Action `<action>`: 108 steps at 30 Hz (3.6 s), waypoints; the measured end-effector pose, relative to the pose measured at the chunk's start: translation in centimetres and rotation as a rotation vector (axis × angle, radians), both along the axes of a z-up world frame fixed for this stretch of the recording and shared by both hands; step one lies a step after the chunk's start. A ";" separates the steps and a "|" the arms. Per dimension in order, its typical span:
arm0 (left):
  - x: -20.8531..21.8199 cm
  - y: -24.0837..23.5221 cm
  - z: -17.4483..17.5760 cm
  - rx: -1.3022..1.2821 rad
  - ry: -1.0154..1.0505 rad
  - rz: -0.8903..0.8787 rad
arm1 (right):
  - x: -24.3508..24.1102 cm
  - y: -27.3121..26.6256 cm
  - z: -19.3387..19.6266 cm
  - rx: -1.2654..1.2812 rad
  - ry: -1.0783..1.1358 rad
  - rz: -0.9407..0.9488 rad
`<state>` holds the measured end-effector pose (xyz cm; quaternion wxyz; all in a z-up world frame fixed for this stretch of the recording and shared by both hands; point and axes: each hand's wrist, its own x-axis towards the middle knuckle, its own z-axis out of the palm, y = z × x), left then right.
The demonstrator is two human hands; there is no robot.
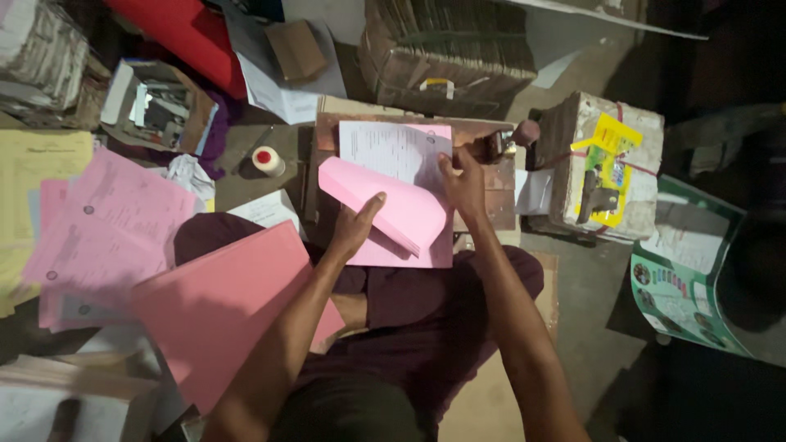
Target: The person sits cross-legged on the floor and repeatedly folds pink printed sheets in half by hand. They align edges, press the crease, and place folded sheets into a growing stack on the floor.
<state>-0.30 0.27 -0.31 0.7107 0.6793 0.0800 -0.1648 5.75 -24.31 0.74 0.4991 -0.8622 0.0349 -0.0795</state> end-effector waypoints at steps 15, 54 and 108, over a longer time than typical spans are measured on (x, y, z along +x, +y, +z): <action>0.0 0.0 0.5 -0.006 -0.037 0.036 | 2.9 0.6 -2.2 -0.308 -0.026 -0.086; -2.3 2.4 0.3 -0.531 0.158 0.211 | -1.0 -1.2 -1.1 -0.157 0.287 -0.213; -16.9 13.3 12.2 -0.276 0.241 0.640 | -7.2 4.4 2.7 -0.470 -0.190 0.210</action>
